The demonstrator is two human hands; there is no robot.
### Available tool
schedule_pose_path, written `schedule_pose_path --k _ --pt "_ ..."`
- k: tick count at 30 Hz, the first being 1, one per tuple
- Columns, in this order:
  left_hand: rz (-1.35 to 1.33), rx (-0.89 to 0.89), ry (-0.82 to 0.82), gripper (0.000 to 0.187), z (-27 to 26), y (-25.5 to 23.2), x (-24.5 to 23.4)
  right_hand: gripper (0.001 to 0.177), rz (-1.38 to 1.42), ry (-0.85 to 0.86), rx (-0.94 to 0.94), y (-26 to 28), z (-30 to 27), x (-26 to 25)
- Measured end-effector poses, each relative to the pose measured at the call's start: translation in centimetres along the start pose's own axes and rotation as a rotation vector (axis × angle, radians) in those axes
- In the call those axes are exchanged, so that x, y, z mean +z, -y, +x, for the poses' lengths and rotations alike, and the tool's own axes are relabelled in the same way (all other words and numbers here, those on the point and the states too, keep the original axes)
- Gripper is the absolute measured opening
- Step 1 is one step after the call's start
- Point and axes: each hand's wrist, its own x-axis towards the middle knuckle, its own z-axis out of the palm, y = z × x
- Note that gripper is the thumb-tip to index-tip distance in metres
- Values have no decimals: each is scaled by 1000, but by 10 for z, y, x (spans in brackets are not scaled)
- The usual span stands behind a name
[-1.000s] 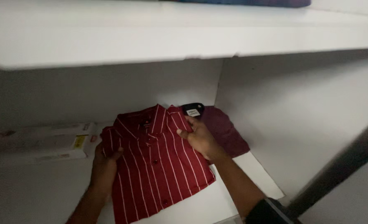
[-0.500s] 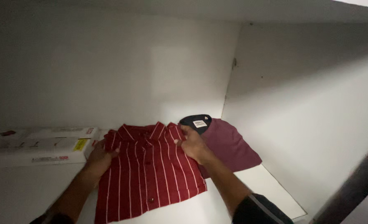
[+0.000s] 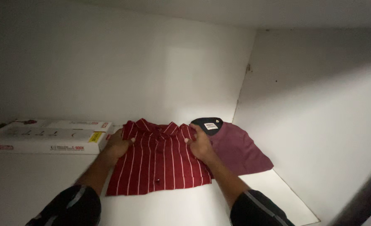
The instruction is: The person folds several shirts on a bed and places them into a wardrobe. The shirts include a light patterned shirt, a gray shirt, a cream shirt, a maroon shirt, a green plaid shirt, and a red striped shirt. Each shirt is folded by hand and stacked on shelves inside the wardrobe.
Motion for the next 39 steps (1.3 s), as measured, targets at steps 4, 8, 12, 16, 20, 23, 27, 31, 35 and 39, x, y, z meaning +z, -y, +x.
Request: schedule_pose_path --k 4,8,12,16,20,23,27,31,35,39 --pt "82 154 -86 78 -3 -5 -1 76 55 30 56 8 -2 -1" --pt "844 119 -324 84 -26 -16 9 87 -399 47 -20 24 -17 -2" --pt "1016 492 -381 77 -59 -28 28 74 -596 145 -154 41 -43 1" --pt "988 342 14 86 -81 -20 36 84 -742 418 -85 56 -65 15" --pt "1012 168 123 95 -76 -6 44 91 -633 444 -51 55 -68 21" --pt "997 214 53 97 -64 6 45 91 -619 428 -41 53 -64 31" --pt "1009 210 26 102 -50 9 48 91 -616 435 -66 45 -50 32" --pt "1043 155 19 106 -50 14 44 91 -612 442 -93 39 -46 35" --pt "1047 121 26 109 -46 11 44 91 -618 444 -65 38 -43 37" --pt "1066 131 38 108 -48 7 40 91 -640 426 -60 40 -46 39"
